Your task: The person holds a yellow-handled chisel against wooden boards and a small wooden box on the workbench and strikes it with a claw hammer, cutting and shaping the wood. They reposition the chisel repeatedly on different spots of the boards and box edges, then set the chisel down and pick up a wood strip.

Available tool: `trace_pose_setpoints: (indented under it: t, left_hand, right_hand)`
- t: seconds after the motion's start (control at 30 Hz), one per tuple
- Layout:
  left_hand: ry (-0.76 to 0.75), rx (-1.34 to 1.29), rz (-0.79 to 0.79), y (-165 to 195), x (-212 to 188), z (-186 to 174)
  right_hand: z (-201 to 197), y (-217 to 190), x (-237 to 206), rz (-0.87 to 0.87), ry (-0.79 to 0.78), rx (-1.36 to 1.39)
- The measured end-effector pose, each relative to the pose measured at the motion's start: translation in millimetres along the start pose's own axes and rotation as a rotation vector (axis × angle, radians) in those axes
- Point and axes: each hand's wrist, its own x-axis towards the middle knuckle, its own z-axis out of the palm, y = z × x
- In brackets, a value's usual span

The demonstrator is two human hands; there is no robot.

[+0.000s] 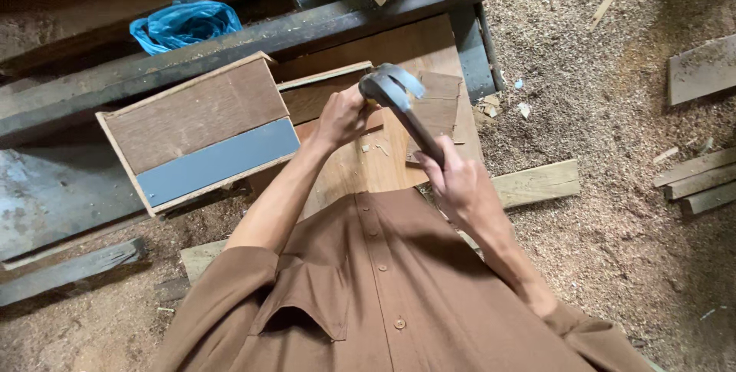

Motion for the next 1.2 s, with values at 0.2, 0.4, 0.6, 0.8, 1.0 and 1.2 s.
trace_pose_setpoints:
  t: [0.2, 0.4, 0.6, 0.8, 1.0, 1.2]
  left_hand:
    - [0.024, -0.007, 0.001, -12.1, -6.7, 8.1]
    - [0.015, -0.021, 0.010, -2.8, -12.0, 4.5]
    - [0.007, -0.071, -0.015, -1.6, -9.6, -1.4]
    - [-0.040, -0.168, -0.099, -6.0, 0.3, -9.6]
    - [-0.004, -0.287, -0.092, -8.2, 14.1, -18.7]
    - [-0.073, -0.276, -0.178, -16.9, 9.8, -8.2]
  right_hand:
    - [-2.3, 2.6, -25.2, -0.340, 0.189, 0.238]
    - [14.4, 12.3, -2.6, 0.030, -0.032, -0.001]
    - [20.8, 24.7, -12.4, -0.307, 0.195, 0.169]
    - [22.4, 18.3, 1.8, -0.070, 0.032, 0.054]
    - [18.7, 19.0, -3.9, -0.311, 0.199, 0.187]
    - [18.7, 11.3, 18.4, -0.156, 0.084, 0.041]
